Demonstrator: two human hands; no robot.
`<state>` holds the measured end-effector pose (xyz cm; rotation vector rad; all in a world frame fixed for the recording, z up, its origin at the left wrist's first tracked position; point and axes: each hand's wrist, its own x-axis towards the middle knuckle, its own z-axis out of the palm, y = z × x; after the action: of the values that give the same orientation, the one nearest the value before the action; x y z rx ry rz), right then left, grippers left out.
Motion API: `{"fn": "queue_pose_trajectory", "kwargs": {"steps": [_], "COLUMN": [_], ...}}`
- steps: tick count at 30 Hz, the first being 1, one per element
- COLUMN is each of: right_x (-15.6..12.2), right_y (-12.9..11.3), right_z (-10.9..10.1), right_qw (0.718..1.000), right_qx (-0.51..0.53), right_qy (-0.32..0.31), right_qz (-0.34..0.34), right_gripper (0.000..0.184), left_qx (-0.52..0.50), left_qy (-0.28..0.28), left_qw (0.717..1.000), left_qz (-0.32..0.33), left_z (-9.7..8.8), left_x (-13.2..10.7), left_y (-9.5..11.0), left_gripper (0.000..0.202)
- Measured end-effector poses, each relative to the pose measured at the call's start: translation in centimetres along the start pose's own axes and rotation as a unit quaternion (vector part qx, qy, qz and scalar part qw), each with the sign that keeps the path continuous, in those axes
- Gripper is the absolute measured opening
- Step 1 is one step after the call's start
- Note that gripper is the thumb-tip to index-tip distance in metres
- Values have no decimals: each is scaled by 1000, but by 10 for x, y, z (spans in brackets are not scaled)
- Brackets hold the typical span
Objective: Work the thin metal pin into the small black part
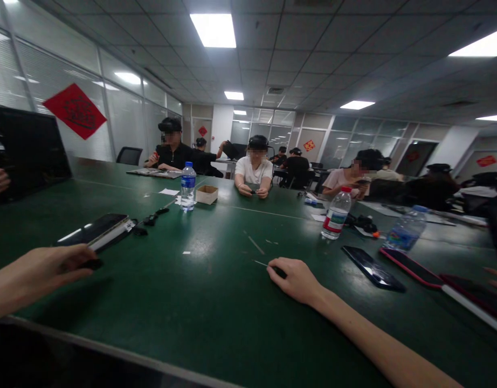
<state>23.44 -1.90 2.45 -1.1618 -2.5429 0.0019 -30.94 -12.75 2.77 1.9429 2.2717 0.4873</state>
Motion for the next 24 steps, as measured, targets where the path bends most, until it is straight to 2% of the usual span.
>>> {"fn": "queue_pose_trajectory", "kwargs": {"steps": [2, 3, 6, 8, 11, 12, 14, 17, 21, 24], "right_x": [0, 0, 0, -1, -3, -4, -6, -11, -17, -15], "right_y": [0, 0, -2, -4, -1, 2, 10, 24, 33, 32], "right_z": [0, 0, -2, -3, -8, -10, -15, -24, -26, -21], "right_qw": [1000, 1000, 1000, 1000, 1000, 999, 997, 993, 985, 982], "right_qx": [8, 12, 13, 2, -26, -36, -56, -84, -101, -126], "right_qy": [-2, -3, -6, -6, -7, -6, 5, 13, -12, -26], "right_qz": [-1, -2, 0, 4, 12, 19, 43, 87, 137, 135], "right_gripper": [35, 34, 34, 35, 34, 34, 33, 34, 44, 55], "left_qx": [-13, -19, -35, -26, -8, -4, -6, -71, -161, -168], "left_qy": [5, 0, -61, -89, -62, -39, 3, 19, -10, -60], "left_qw": [997, 991, 949, 908, 852, 839, 835, 856, 874, 870], "left_qz": [75, 133, 309, 408, 519, 542, 551, 511, 459, 459], "left_z": [-9, -13, -18, -15, 2, 12, 36, 80, 135, 156], "left_x": [-4, -8, -23, -26, -7, 6, 35, 75, 102, 107], "left_y": [55, 84, 166, 210, 260, 274, 297, 325, 344, 343], "left_gripper": [45, 45, 41, 40, 27, 24, 21, 19, 16, 16]}}
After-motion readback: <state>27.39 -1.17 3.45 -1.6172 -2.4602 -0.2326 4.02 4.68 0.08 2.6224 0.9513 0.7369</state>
